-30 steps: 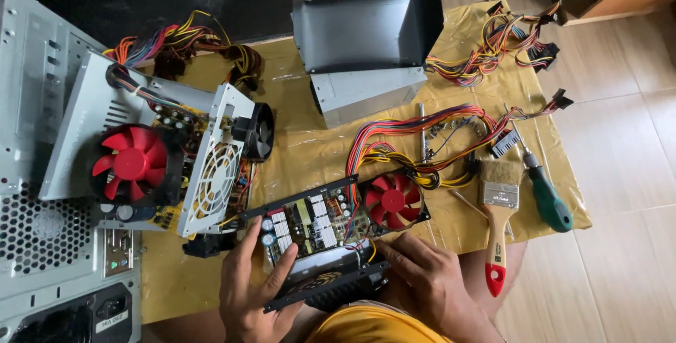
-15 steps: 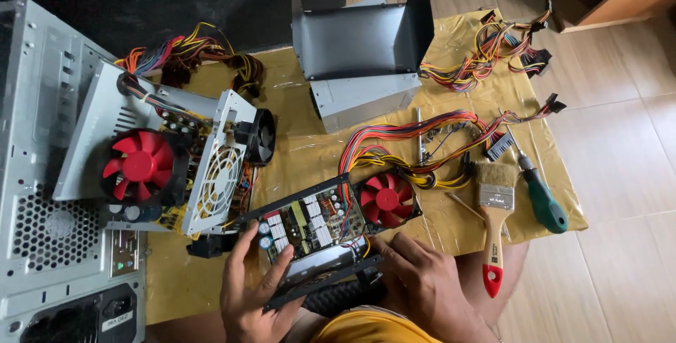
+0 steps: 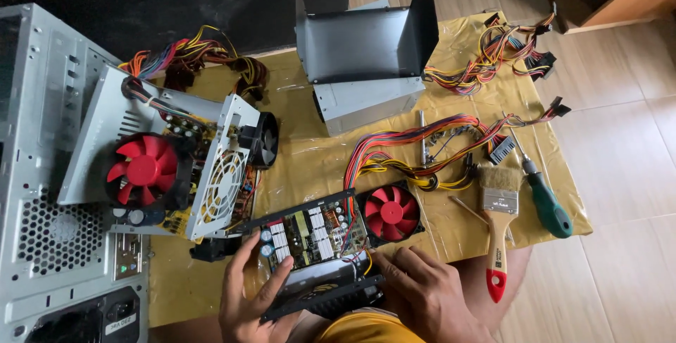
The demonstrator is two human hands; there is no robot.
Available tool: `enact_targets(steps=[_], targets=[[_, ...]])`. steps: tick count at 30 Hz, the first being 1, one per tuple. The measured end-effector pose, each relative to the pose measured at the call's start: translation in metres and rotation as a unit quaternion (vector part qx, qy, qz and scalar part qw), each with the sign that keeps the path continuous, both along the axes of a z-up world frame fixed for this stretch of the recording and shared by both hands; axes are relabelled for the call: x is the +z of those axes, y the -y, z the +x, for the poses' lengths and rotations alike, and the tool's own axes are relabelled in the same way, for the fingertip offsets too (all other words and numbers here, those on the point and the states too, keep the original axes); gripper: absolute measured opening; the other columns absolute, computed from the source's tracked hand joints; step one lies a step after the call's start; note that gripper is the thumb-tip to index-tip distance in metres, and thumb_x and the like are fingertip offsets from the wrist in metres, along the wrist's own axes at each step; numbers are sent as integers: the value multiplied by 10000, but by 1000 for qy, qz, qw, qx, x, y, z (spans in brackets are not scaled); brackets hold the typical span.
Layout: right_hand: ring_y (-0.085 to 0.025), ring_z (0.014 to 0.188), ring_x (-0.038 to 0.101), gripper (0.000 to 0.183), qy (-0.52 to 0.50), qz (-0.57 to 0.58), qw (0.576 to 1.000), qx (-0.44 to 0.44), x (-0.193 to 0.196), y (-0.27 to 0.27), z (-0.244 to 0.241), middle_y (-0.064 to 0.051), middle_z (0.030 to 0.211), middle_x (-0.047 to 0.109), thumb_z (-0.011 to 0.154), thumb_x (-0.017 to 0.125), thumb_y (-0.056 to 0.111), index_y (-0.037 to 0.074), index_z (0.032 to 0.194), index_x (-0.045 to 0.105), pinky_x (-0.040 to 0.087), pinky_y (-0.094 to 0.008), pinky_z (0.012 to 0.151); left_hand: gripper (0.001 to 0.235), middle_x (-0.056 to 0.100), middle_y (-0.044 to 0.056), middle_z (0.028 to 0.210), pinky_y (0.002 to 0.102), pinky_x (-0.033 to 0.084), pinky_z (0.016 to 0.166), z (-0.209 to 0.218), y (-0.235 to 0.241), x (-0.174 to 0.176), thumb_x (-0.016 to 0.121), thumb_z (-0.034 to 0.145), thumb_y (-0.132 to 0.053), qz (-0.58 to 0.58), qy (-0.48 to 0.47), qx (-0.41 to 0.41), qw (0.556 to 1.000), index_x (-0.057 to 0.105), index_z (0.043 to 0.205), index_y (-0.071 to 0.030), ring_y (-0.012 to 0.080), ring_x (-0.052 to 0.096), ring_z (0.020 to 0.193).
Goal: The person works on a disassembled computer power supply unit, using a screwdriver to tighten screws on the circuit board. They also handle a black expansion card and organize various wires and screws on the work surface.
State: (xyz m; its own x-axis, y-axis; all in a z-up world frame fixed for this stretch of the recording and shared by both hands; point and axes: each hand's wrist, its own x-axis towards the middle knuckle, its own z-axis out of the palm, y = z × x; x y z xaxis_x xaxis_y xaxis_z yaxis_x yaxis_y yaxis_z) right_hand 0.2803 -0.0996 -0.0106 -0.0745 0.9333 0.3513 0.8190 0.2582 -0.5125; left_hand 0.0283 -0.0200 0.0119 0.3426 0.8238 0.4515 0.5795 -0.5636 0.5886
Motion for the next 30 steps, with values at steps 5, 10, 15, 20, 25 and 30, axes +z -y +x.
enact_targets(steps=[5, 10, 15, 20, 25, 30], targets=[[-197, 620, 566, 228, -66, 87, 994, 22, 3, -10, 2, -34, 838, 660, 931, 671, 114, 45, 1148, 678, 485, -290, 551, 604, 453, 284, 1508, 482, 538, 1172, -12, -7, -19, 794, 834, -400, 12, 37, -44, 998, 629, 1361, -158, 435, 556, 1410], [-193, 527, 526, 150, -160, 122, 979, 13, 6, -12, 4, -55, 704, 630, 854, 768, 118, 21, 890, 660, 453, -285, 495, 793, 421, 282, 1527, 533, 594, 1131, -12, -5, -24, 900, 737, -377, 4, 62, -29, 998, 574, 1411, -116, 463, 588, 1382], [-178, 579, 545, 262, -114, 77, 989, 48, 2, -11, 8, -29, 826, 678, 930, 683, 137, 20, 1164, 679, 466, -280, 524, 721, 430, 260, 1573, 531, 492, 1218, -10, -4, -14, 743, 823, -460, -60, 75, -33, 995, 557, 1428, -115, 422, 500, 1476], [-154, 621, 655, 186, -124, 71, 990, -12, 10, -5, -7, -48, 843, 695, 880, 704, 147, 67, 1047, 721, 529, -267, 559, 923, 502, 291, 1522, 464, 468, 1197, -21, -13, -20, 836, 750, -528, -11, 55, -58, 997, 477, 1442, -33, 405, 550, 1426], [-121, 718, 704, 220, -86, -27, 989, -118, 50, -8, -18, -8, 976, 727, 925, 612, 247, 167, 1057, 770, 522, -216, 477, 916, 478, 237, 1540, 475, 460, 1192, -26, -4, -16, 928, 744, -382, -96, 83, -40, 991, 467, 1452, -27, 388, 500, 1450], [-181, 882, 720, 424, -113, -34, 991, -55, 82, -37, -40, -58, 1122, 780, 991, 458, 367, 96, 1124, 756, 587, -291, 767, 971, 444, 231, 1578, 482, 412, 1208, -31, 1, -19, 925, 776, -387, -100, 49, -14, 994, 396, 1500, -16, 390, 462, 1473]])
